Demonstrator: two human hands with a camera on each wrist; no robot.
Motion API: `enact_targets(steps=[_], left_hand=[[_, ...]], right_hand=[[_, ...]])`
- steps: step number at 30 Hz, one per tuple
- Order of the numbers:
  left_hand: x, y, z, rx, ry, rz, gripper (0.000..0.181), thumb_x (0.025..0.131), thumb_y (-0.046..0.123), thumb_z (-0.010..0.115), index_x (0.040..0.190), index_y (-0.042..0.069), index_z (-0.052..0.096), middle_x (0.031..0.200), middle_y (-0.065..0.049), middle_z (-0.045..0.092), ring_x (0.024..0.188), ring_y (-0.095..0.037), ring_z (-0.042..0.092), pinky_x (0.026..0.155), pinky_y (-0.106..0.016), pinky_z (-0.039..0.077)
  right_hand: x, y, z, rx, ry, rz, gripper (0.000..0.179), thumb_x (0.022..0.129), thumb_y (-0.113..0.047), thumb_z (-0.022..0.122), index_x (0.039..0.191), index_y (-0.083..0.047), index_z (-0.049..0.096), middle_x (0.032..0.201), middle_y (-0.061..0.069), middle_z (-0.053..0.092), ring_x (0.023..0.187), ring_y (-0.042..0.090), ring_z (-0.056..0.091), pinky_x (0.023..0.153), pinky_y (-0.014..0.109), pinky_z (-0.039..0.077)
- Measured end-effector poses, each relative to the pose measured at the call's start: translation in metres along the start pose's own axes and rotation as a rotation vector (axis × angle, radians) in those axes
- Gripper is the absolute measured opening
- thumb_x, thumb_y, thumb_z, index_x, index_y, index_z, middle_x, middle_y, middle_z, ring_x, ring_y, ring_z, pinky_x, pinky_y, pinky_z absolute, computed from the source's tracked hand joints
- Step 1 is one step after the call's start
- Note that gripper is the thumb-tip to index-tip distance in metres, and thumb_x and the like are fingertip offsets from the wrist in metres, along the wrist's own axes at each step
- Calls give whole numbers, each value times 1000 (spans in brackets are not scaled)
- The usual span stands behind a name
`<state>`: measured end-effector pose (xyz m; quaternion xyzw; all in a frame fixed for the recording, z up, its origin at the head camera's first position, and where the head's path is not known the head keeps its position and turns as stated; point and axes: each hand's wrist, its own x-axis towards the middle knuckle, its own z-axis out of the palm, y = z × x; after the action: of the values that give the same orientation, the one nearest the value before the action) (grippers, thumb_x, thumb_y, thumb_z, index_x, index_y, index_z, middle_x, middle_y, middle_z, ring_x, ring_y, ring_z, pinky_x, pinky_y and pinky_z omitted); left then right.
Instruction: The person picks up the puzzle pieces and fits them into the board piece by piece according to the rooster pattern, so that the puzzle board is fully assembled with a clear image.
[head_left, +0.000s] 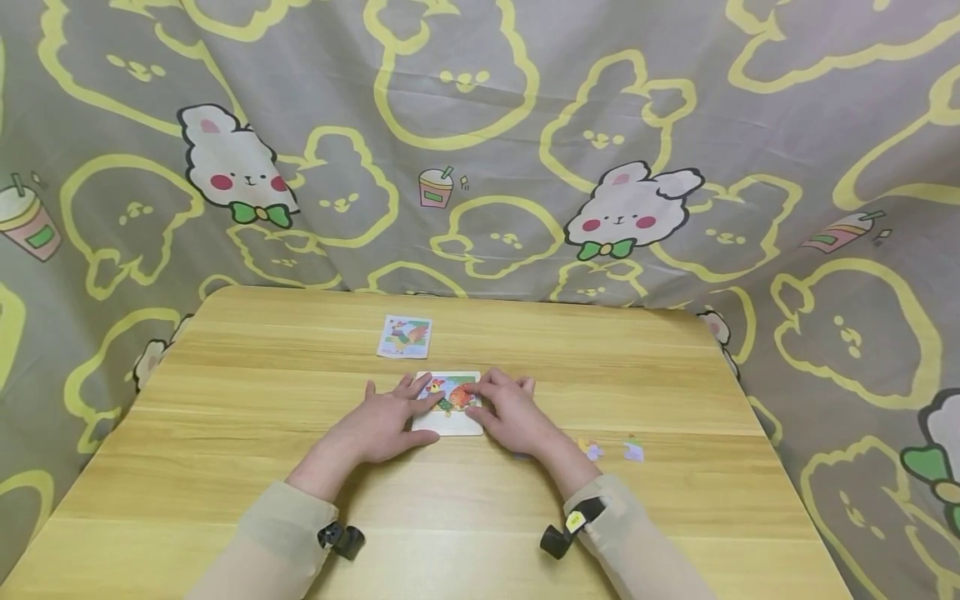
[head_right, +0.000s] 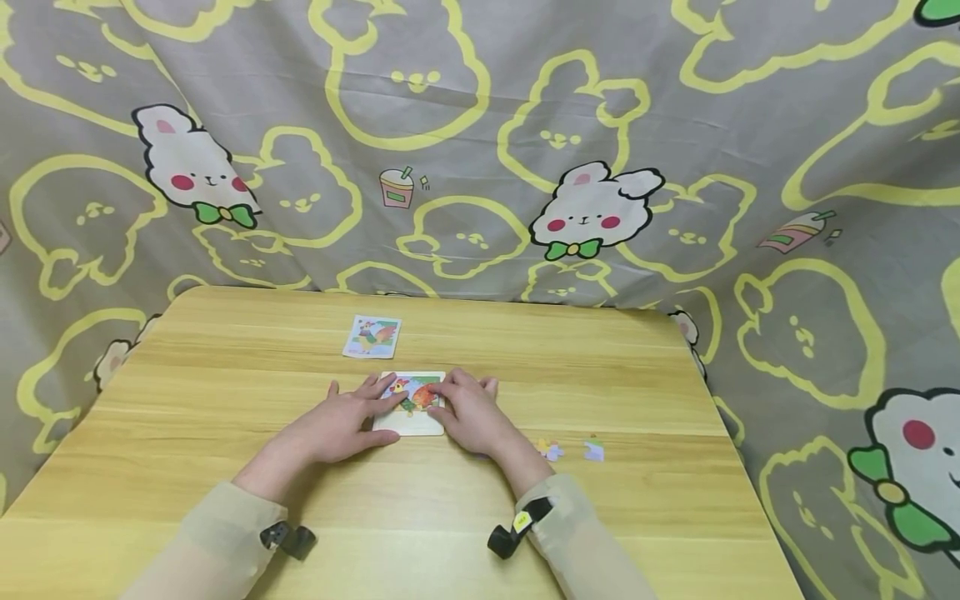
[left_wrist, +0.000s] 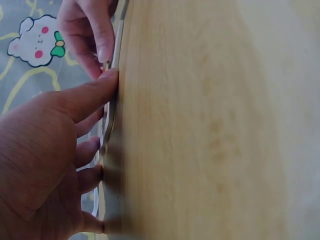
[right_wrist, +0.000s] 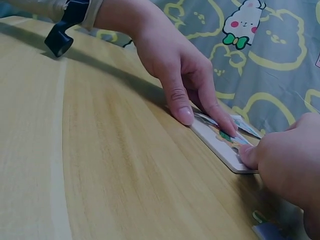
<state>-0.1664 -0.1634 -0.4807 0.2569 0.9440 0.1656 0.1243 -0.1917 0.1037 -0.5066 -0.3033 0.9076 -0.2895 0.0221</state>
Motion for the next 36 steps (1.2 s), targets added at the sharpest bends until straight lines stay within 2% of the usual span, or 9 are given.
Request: enact_targets(steps=[14, 23, 32, 36], left_hand=[[-1, 4, -2, 39, -8, -14, 75, 101, 57, 65, 164, 22, 43, 173, -8, 25, 156, -41, 24, 110, -85, 17], [5, 21, -1, 62, 14, 51, 74, 103, 55, 64, 166, 28, 38, 171, -13, 28, 153, -50, 27, 109, -85, 22], [10, 23, 0, 86, -5, 30, 73, 103, 55, 64, 166, 31, 37, 171, -13, 31, 153, -49, 28, 108, -84, 26], [10, 23, 0, 95, -10, 29, 74, 103, 56, 63, 167, 31, 36, 170, -13, 31, 153, -49, 29, 107, -84, 28]], right_hand=[[-2, 2, 1, -51, 23, -32, 41, 106, -32, 67, 141, -10, 70, 113, -3, 55, 94, 13, 52, 90, 48, 24], [-3, 3, 1, -47, 39, -14, 41, 105, -32, 69, 141, -11, 70, 108, -7, 52, 91, 11, 50, 89, 47, 24], [-4, 4, -1, -57, 54, -58, 39, 104, -30, 71, 138, -12, 72, 109, -5, 55, 89, 10, 52, 93, 50, 25], [-5, 4, 0, -48, 76, -48, 37, 103, -30, 72, 135, -12, 74, 108, -6, 55, 85, 8, 52, 92, 49, 25]])
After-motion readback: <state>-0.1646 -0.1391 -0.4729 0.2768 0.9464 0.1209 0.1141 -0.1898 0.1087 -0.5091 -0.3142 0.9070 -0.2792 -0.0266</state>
